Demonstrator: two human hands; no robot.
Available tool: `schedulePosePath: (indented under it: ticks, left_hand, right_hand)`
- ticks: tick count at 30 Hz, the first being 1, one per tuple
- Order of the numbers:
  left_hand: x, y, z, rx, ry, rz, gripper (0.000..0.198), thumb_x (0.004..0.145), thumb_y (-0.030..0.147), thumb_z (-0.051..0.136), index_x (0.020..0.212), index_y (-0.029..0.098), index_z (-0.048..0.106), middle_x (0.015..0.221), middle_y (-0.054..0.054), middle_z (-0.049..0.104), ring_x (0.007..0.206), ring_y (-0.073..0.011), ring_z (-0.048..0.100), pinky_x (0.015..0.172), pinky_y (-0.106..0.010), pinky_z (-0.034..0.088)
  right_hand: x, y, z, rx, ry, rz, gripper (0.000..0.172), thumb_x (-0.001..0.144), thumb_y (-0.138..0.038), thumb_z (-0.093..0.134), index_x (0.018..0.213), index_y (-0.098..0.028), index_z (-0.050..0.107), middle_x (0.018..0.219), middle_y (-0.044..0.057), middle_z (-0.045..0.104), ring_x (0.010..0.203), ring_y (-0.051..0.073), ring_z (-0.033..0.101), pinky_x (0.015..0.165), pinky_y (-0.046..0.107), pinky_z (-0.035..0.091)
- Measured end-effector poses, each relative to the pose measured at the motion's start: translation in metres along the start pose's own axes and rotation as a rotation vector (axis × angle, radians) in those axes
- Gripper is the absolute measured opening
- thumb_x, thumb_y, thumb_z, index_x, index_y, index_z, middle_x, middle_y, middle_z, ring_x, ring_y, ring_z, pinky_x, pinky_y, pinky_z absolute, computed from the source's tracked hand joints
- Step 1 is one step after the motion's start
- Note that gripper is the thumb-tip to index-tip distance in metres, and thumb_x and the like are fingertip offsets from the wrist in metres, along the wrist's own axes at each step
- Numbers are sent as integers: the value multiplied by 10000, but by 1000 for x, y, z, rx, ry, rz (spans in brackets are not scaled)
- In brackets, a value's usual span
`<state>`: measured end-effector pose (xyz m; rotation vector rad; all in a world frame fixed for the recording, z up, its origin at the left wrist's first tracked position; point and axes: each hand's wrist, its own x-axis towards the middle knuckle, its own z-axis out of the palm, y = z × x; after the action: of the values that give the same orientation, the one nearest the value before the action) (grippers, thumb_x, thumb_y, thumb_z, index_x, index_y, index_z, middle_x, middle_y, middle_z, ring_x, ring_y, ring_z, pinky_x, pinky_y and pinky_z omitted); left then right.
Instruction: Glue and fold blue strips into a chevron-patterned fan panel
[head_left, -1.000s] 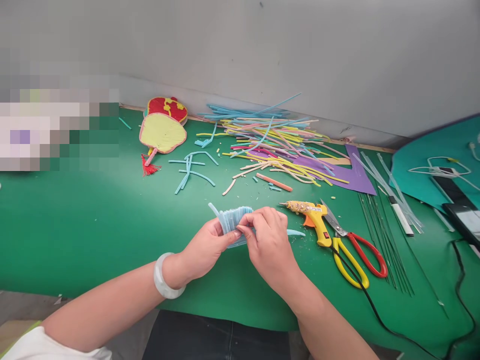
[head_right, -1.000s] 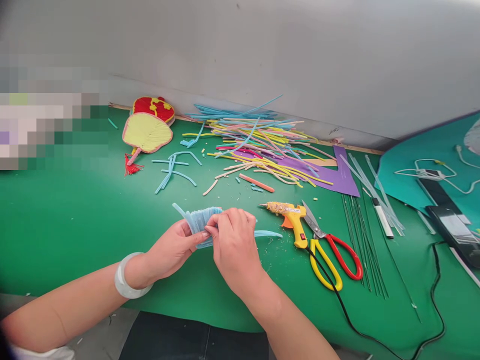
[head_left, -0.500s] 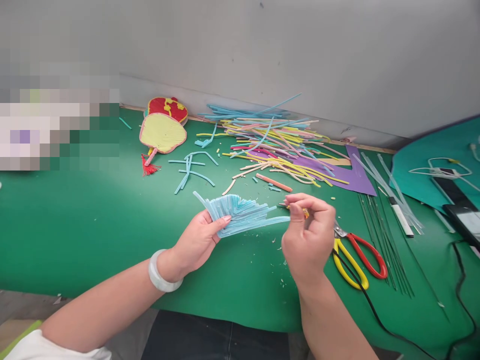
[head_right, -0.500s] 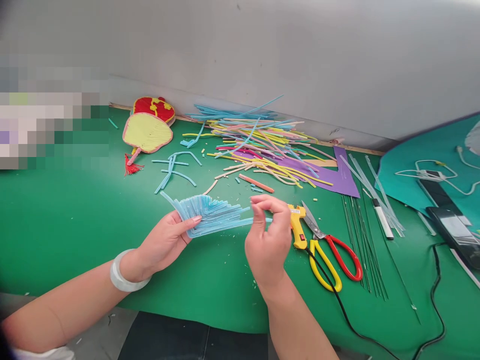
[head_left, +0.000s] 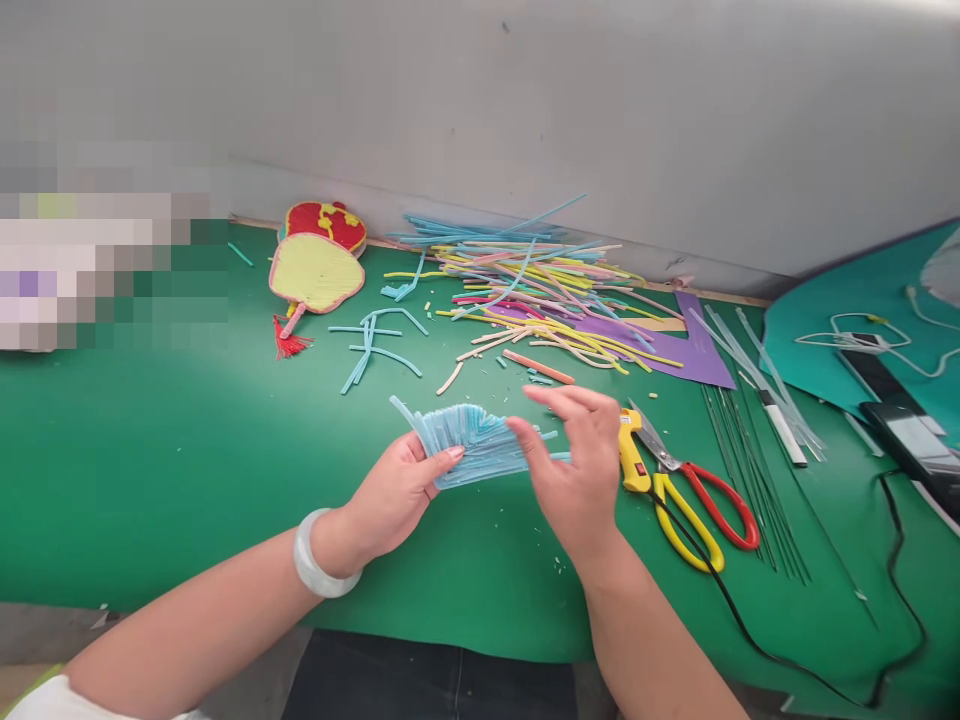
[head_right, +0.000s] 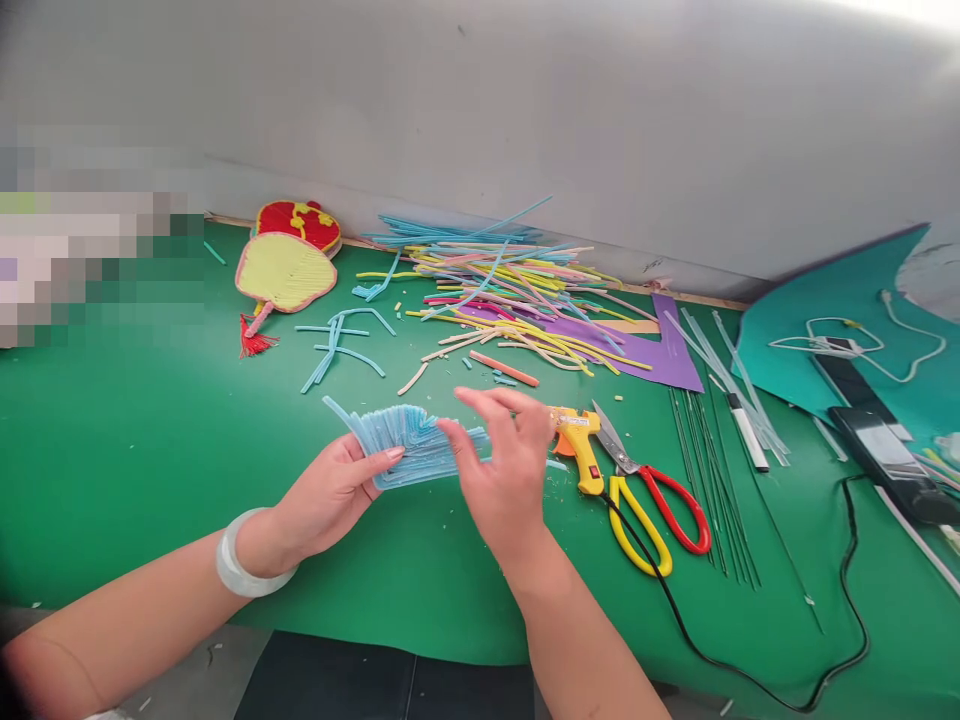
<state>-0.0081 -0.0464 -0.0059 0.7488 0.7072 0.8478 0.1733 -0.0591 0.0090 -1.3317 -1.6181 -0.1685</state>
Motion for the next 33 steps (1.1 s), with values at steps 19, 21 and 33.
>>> schedulePosePath:
  ticks: [19, 21, 33]
  left_hand:
    - [0, 7, -4, -33, -10, 8, 235, 843, 276, 748, 1063, 196, 751, 1119, -83, 757, 1137, -301, 664, 1028, -450, 481]
    - [0, 11, -5, -63, 28, 37, 219, 841, 257, 747, 1052, 195, 751, 1126, -81, 757, 1153, -303, 661, 1045, -457, 480]
    - [0, 13, -6, -78, 58, 57, 227, 840, 243, 748, 1060, 187, 752, 1167, -85, 744, 1196, -305, 640, 1053, -445, 495]
  right_hand:
    - [6, 17, -10, -76, 214, 199, 193, 1005, -347, 520, 868, -225, 581, 872, 39, 583, 884, 207, 565, 816, 372, 450]
    - [10, 23, -15, -106, 249, 249, 304, 1017, -378, 491, 765, -227, 566, 809, 29, 568, 817, 198, 561, 786, 369, 448]
    - [3, 11, -3, -56, 33, 26, 118, 941, -314, 656, 1036, -272, 710, 1029, 53, 636, 1002, 227, 603, 899, 409, 440]
